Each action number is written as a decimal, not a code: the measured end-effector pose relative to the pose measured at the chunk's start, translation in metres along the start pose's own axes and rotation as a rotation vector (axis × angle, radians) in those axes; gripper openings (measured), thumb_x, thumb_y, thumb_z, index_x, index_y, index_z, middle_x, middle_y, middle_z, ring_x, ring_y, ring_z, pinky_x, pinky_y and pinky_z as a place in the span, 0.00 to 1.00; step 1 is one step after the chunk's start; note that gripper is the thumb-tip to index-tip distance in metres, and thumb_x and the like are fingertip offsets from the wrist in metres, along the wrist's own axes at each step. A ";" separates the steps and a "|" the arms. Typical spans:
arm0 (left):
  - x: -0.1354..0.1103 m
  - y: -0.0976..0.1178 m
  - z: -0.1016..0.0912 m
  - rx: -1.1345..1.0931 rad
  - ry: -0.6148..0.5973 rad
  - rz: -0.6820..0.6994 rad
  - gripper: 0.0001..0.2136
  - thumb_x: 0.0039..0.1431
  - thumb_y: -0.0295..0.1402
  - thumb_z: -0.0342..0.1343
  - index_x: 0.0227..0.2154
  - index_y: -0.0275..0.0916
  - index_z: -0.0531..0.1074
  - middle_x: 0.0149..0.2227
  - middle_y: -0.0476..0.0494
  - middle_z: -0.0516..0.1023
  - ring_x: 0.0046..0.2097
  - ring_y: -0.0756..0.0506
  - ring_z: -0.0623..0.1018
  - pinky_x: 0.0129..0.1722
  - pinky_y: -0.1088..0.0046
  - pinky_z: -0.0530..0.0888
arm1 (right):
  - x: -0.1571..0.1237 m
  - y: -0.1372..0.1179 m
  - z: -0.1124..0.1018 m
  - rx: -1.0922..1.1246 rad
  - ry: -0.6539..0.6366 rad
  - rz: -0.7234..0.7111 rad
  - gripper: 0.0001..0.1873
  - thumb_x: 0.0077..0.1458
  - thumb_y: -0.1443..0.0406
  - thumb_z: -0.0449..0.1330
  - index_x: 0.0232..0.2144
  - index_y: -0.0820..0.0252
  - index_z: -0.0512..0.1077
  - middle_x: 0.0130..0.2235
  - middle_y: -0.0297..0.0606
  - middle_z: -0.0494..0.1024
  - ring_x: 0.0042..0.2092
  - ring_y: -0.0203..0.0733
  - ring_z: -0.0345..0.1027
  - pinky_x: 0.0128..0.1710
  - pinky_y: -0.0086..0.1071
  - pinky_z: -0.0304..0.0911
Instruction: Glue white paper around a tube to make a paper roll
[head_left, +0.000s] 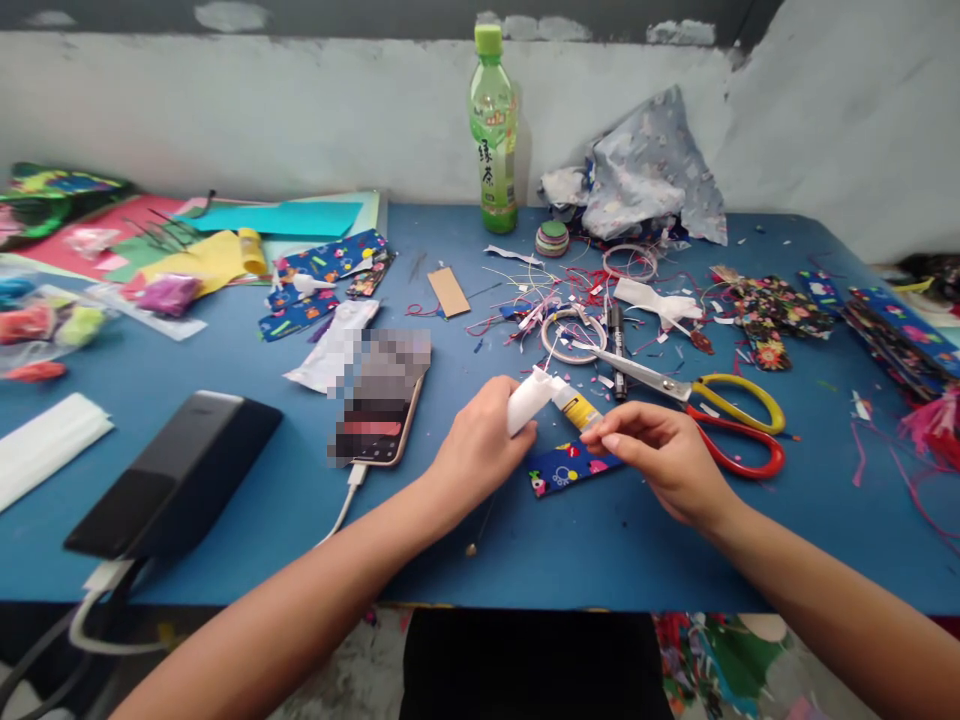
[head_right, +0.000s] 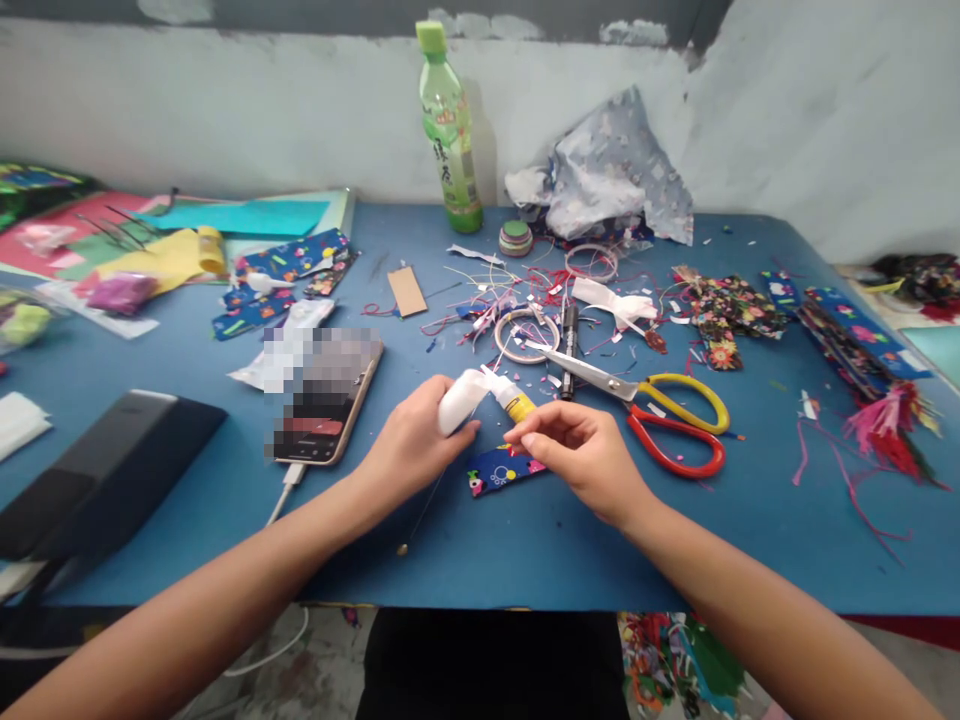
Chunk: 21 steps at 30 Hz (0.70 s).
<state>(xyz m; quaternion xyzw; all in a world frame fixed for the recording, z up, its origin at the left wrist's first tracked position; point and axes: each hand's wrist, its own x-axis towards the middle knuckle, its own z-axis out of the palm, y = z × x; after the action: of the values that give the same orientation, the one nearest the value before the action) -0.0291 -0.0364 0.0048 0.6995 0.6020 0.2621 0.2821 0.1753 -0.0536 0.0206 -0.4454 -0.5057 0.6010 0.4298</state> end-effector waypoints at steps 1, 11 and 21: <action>0.001 -0.001 0.001 0.083 -0.019 0.019 0.06 0.54 0.31 0.55 0.34 0.40 0.64 0.34 0.45 0.73 0.36 0.42 0.75 0.34 0.69 0.65 | 0.000 0.000 0.000 -0.006 0.003 -0.006 0.05 0.47 0.62 0.69 0.27 0.57 0.78 0.31 0.36 0.83 0.35 0.39 0.77 0.38 0.32 0.72; 0.011 -0.003 -0.002 0.081 0.020 -0.061 0.04 0.52 0.31 0.54 0.30 0.41 0.65 0.25 0.49 0.71 0.28 0.44 0.74 0.27 0.72 0.60 | 0.004 -0.004 0.002 0.026 0.035 0.000 0.07 0.46 0.62 0.70 0.29 0.58 0.78 0.32 0.35 0.83 0.32 0.36 0.77 0.38 0.32 0.73; 0.014 0.001 -0.013 -0.408 0.204 -0.130 0.09 0.50 0.35 0.60 0.30 0.38 0.67 0.26 0.51 0.71 0.26 0.50 0.70 0.25 0.76 0.67 | 0.006 -0.004 -0.001 -0.011 0.046 -0.014 0.13 0.47 0.57 0.69 0.31 0.60 0.77 0.31 0.35 0.80 0.26 0.33 0.71 0.29 0.28 0.70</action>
<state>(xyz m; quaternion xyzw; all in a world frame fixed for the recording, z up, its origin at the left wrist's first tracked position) -0.0356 -0.0219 0.0150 0.5577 0.6058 0.4288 0.3716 0.1756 -0.0467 0.0241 -0.4577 -0.5023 0.5848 0.4430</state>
